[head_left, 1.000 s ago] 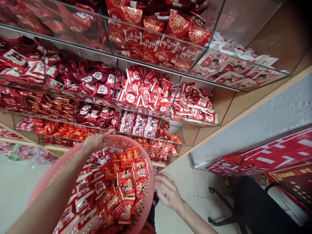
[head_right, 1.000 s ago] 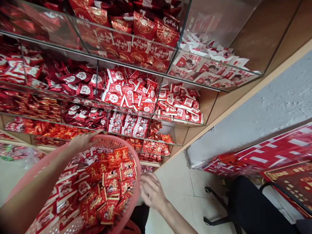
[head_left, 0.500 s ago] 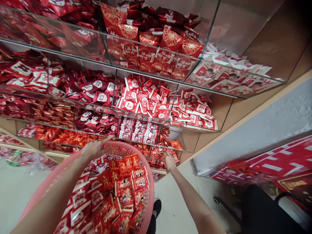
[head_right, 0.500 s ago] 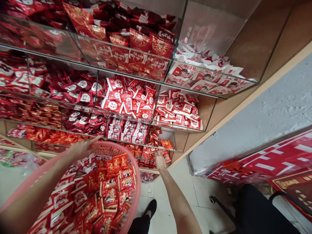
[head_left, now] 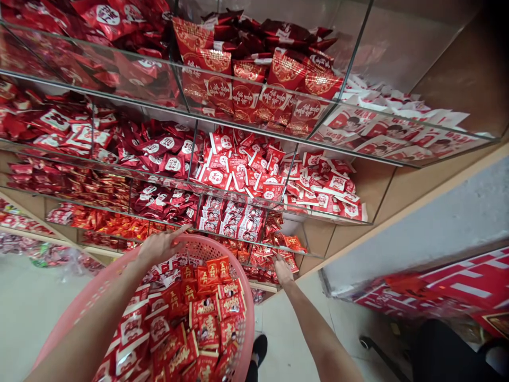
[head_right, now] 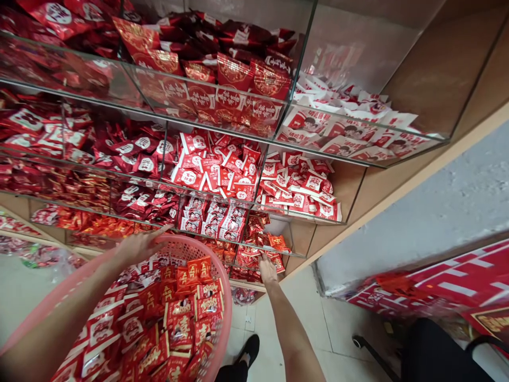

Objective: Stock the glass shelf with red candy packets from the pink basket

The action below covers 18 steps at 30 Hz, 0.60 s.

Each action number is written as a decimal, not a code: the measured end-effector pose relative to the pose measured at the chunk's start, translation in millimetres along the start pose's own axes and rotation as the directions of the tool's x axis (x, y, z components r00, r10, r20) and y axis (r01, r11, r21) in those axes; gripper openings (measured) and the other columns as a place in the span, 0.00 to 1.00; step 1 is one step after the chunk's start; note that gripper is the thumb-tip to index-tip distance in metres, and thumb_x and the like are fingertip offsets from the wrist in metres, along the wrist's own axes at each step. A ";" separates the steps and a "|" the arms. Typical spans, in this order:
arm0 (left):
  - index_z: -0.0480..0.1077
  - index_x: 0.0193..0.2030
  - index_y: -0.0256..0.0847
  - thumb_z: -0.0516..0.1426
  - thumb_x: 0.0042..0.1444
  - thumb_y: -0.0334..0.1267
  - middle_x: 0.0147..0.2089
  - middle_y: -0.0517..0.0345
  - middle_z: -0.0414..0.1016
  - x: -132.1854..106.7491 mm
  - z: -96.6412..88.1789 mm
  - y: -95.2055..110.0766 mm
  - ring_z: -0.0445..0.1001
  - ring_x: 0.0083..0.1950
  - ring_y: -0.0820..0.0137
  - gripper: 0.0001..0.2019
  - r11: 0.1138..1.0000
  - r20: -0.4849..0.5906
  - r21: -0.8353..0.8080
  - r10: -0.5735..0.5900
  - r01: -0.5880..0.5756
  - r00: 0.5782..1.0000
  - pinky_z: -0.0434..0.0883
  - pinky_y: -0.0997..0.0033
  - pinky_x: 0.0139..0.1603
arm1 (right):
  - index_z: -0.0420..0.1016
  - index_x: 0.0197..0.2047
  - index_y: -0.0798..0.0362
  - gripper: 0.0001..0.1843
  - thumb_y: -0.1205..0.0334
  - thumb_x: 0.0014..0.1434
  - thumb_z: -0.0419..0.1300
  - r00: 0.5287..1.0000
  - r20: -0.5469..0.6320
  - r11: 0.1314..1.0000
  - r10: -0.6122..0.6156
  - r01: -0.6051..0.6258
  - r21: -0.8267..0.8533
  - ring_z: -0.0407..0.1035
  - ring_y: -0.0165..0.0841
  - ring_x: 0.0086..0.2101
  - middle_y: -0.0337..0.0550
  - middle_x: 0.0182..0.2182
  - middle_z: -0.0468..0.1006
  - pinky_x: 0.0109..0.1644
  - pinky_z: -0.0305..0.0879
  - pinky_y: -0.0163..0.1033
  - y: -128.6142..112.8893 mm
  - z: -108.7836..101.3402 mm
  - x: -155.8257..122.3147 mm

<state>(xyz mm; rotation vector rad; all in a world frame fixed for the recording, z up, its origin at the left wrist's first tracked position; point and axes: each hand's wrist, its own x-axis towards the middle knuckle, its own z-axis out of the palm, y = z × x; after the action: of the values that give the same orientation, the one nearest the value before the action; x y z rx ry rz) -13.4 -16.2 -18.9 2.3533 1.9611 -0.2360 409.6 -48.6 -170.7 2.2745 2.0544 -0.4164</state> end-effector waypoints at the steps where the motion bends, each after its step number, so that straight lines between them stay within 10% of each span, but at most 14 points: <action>1: 0.40 0.70 0.54 0.38 0.59 0.58 0.48 0.46 0.78 -0.4 -0.3 0.2 0.76 0.45 0.55 0.33 1.000 -0.003 0.003 0.003 -0.003 1.000 0.68 0.59 0.43 | 0.71 0.50 0.55 0.23 0.78 0.57 0.44 1.000 -0.022 1.000 -0.002 0.003 0.025 0.66 0.39 0.52 0.59 0.56 0.68 0.52 0.61 0.42 1.6 0.6 -2.2; 11: 0.42 0.70 0.53 0.38 0.59 0.57 0.47 0.46 0.78 -0.7 -0.1 0.5 0.76 0.47 0.54 0.33 1.000 -0.005 0.012 0.028 -0.028 1.000 0.68 0.59 0.44 | 0.73 0.34 0.51 0.10 0.69 0.56 0.51 0.951 -0.289 0.868 0.111 0.049 0.494 0.68 0.39 0.45 0.49 0.43 0.74 0.51 0.60 0.43 12.8 -11.6 -30.6; 18: 0.42 0.70 0.54 0.38 0.59 0.57 0.47 0.47 0.78 -0.3 -0.1 0.3 0.76 0.47 0.54 0.32 0.999 -0.006 0.033 0.032 -0.032 0.999 0.68 0.59 0.44 | 0.71 0.32 0.53 0.24 0.39 0.52 0.53 0.929 -0.217 0.432 0.299 0.071 0.899 0.71 0.38 0.31 0.44 0.27 0.75 0.36 0.69 0.43 -12.8 -17.8 -78.0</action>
<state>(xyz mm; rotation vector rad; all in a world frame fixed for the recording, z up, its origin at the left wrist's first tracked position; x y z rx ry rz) -13.2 -16.5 -18.8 2.4068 1.9350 -0.2615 393.6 -118.9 -133.7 3.2440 2.0306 -1.5588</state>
